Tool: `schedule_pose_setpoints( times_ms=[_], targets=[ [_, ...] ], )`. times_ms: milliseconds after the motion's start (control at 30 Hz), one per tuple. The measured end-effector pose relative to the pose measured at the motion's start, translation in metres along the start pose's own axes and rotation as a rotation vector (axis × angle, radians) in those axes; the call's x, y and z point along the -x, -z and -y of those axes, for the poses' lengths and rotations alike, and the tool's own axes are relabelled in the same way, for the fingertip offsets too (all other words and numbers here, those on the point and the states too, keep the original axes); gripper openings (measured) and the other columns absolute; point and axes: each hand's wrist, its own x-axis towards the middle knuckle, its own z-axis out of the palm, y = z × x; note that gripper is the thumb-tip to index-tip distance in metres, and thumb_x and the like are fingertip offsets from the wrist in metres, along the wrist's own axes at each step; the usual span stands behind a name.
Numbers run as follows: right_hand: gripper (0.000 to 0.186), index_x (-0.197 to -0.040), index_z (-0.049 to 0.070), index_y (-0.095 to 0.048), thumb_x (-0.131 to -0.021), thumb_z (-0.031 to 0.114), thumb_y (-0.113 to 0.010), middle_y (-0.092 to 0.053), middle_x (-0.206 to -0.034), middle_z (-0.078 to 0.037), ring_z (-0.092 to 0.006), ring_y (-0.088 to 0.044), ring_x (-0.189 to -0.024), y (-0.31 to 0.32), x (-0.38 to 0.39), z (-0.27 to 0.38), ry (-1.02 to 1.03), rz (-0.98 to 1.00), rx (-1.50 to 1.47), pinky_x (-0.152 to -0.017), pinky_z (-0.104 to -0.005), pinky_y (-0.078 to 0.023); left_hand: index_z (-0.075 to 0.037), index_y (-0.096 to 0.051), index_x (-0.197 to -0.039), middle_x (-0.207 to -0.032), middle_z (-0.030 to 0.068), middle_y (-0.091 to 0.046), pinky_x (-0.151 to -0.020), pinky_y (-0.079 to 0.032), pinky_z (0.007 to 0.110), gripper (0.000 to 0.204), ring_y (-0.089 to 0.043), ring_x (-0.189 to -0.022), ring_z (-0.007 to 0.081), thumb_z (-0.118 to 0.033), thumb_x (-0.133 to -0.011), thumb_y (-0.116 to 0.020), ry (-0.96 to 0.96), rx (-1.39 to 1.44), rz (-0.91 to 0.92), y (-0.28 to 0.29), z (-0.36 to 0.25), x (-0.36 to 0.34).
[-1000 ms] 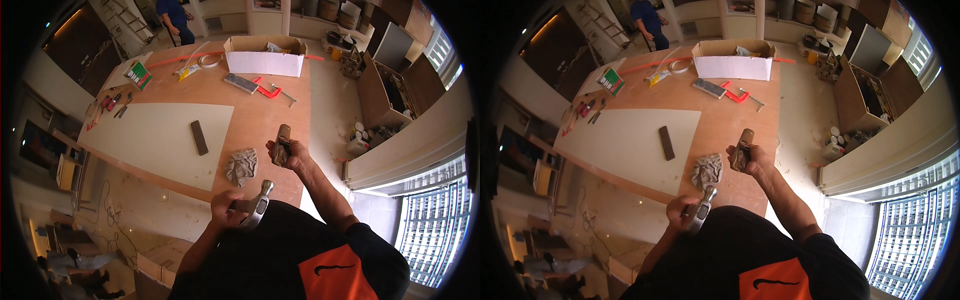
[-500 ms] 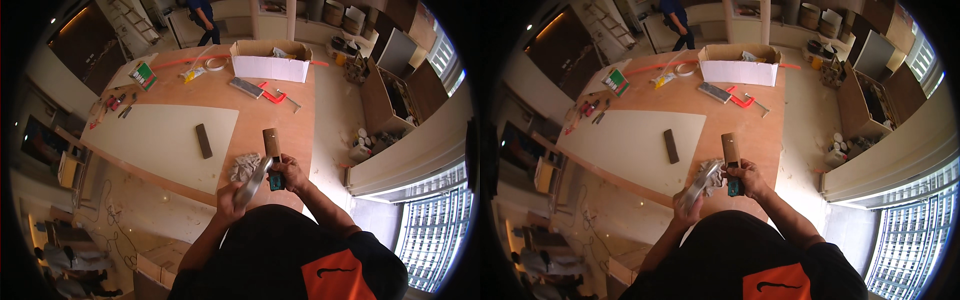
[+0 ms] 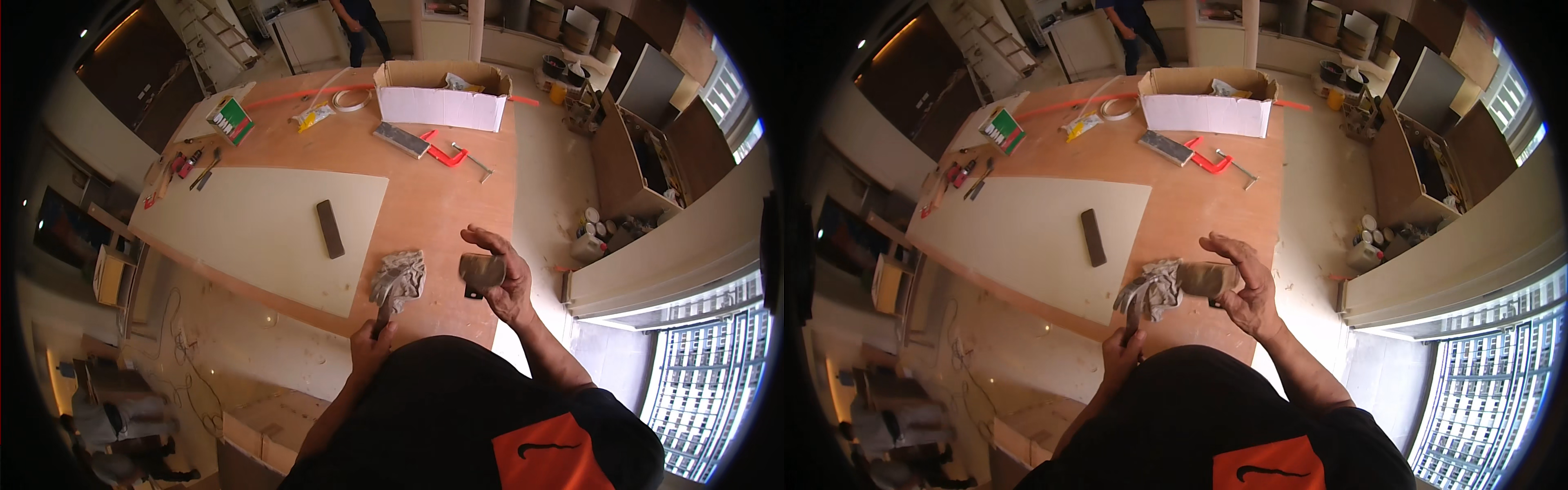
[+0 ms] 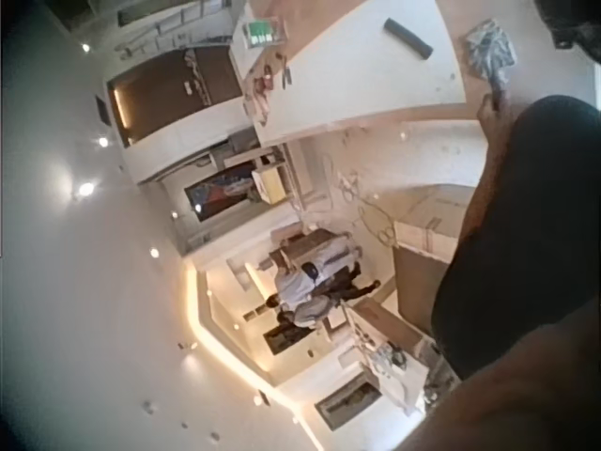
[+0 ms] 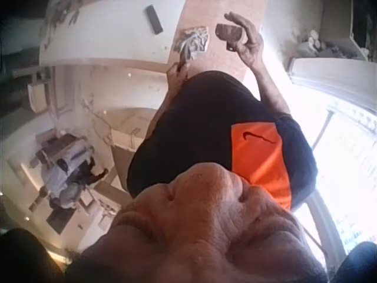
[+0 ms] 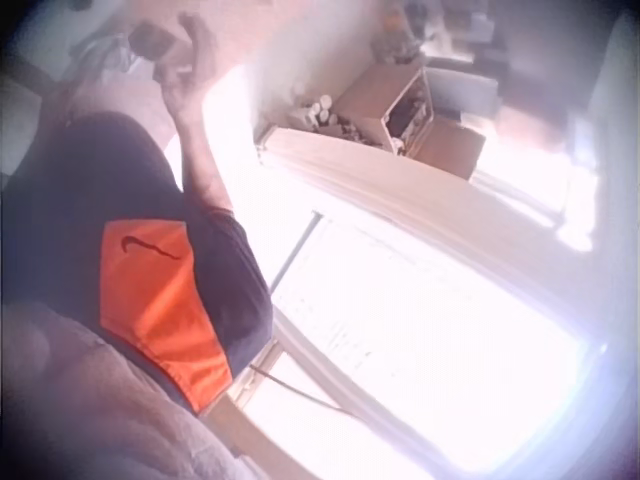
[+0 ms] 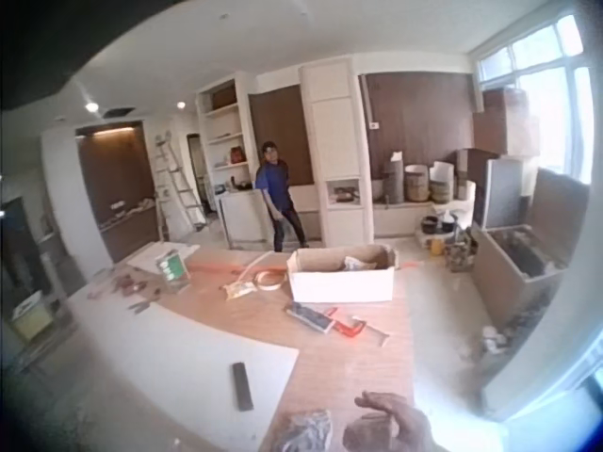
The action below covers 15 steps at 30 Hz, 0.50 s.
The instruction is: The person cleans a wooden hand plane by using a small metal blade to scrape off old residue from the wooden body and the metal iron. They wipe the components with a cloth, use a hammer to tap the assembly together, and move the plane across a wooden surface.
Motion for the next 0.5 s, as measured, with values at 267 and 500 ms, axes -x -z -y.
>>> schedule_pose_setpoints(
  times_ms=[267,500],
  targets=[
    [0.044,-0.127,-0.004,-0.062,-0.091,0.021,-0.068,-0.064,-0.133,-0.024,-0.0445,-0.055,-0.135,-0.012,0.018,-0.052,-0.004,-0.05,0.203,-0.113,-0.0492,-0.046,0.001,-0.068,-0.091,-0.066,0.0017,-0.06,-0.055,-0.046,0.029,0.029,-0.054,-0.059,0.0076,-0.027,-0.094,-0.077,-0.034,-0.021,0.033,-0.007,-0.006,-0.005],
    [0.048,-0.126,-0.004,-0.063,-0.097,0.034,-0.07,-0.065,-0.134,-0.022,-0.0413,-0.055,-0.137,-0.017,0.022,-0.055,0.003,-0.057,0.139,-0.111,-0.0452,-0.047,0.001,-0.067,-0.09,-0.066,0.0026,-0.061,-0.056,-0.047,0.029,0.028,-0.055,-0.059,0.0085,-0.025,-0.094,-0.077,-0.031,-0.017,0.023,-0.007,-0.006,-0.003]
  ],
)
